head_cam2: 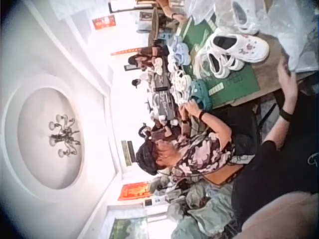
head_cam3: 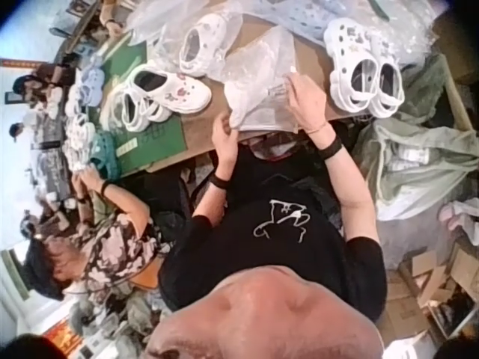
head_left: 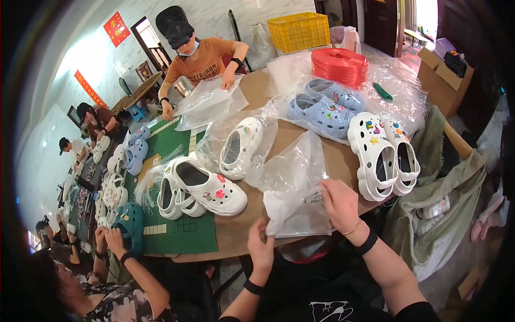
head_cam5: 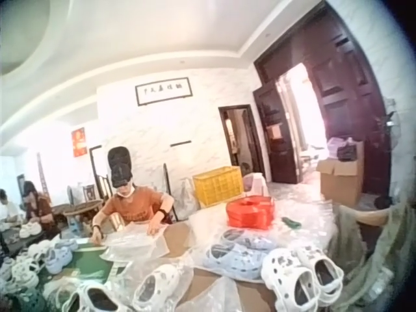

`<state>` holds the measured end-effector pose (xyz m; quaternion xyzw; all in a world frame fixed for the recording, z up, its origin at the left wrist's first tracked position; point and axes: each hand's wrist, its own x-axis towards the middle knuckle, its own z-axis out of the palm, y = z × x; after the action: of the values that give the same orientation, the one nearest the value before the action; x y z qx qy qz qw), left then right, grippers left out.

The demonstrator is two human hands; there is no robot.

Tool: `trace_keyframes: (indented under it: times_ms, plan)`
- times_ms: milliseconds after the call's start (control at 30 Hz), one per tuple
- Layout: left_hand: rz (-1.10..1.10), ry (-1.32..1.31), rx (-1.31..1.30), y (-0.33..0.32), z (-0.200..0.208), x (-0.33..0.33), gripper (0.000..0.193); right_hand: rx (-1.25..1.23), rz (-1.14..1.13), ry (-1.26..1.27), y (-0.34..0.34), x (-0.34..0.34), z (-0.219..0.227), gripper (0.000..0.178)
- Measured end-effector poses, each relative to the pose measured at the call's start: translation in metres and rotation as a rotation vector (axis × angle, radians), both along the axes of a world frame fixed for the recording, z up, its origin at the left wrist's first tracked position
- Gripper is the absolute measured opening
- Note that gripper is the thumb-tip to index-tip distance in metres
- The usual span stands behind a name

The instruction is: The recorder is packing decorated clogs into plastic bags and then placing them into a large green collection sack in a shipping area.

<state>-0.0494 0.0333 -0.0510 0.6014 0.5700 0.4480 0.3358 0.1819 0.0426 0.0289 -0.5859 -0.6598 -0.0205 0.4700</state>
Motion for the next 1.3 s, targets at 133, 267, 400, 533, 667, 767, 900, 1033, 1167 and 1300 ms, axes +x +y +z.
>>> trace_keyframes:
  times_ms: [133, 267, 400, 533, 667, 767, 900, 1033, 1167, 1300]
  plan:
    - [-0.080, 0.157, 0.135, -0.015, 0.012, 0.019, 0.066, -0.052, 0.007, -0.066, 0.003, -0.003, -0.007, 0.027]
    - [0.008, 0.090, 0.231, 0.006, 0.041, 0.038, 0.050, -0.047, 0.127, -0.136, 0.004, -0.013, -0.011, 0.034]
    - [0.049, 0.018, 0.135, 0.023, 0.029, 0.020, 0.037, -0.025, 0.098, -0.221, 0.009, -0.001, 0.002, 0.035]
    - [0.115, 0.155, 0.279, 0.021, 0.017, 0.008, 0.057, -0.010, 0.062, -0.193, 0.017, 0.003, 0.009, 0.032]
    - [0.081, 0.426, 0.447, 0.008, 0.035, 0.010, 0.047, -0.172, 0.297, -0.234, 0.011, -0.019, 0.005, 0.035]
    - [-0.008, 0.239, 0.153, 0.015, 0.037, 0.020, 0.031, -0.185, 0.437, -0.254, -0.004, 0.009, 0.022, 0.047]
    - [0.082, 0.355, 0.292, 0.014, 0.035, 0.010, 0.037, -0.158, -0.142, 0.017, -0.008, 0.146, -0.010, 0.041]
    - [-0.004, 0.399, 0.231, 0.007, 0.032, 0.002, 0.042, -0.314, -0.411, -0.164, -0.021, 0.240, -0.030, 0.040]
    - [0.005, 0.476, 0.323, 0.007, 0.024, 0.007, 0.050, -0.545, -0.464, -0.302, -0.025, 0.260, -0.069, 0.042]
    - [0.009, 0.640, 0.299, 0.011, 0.022, 0.010, 0.058, -0.641, -0.547, -0.192, -0.014, 0.233, -0.037, 0.046]
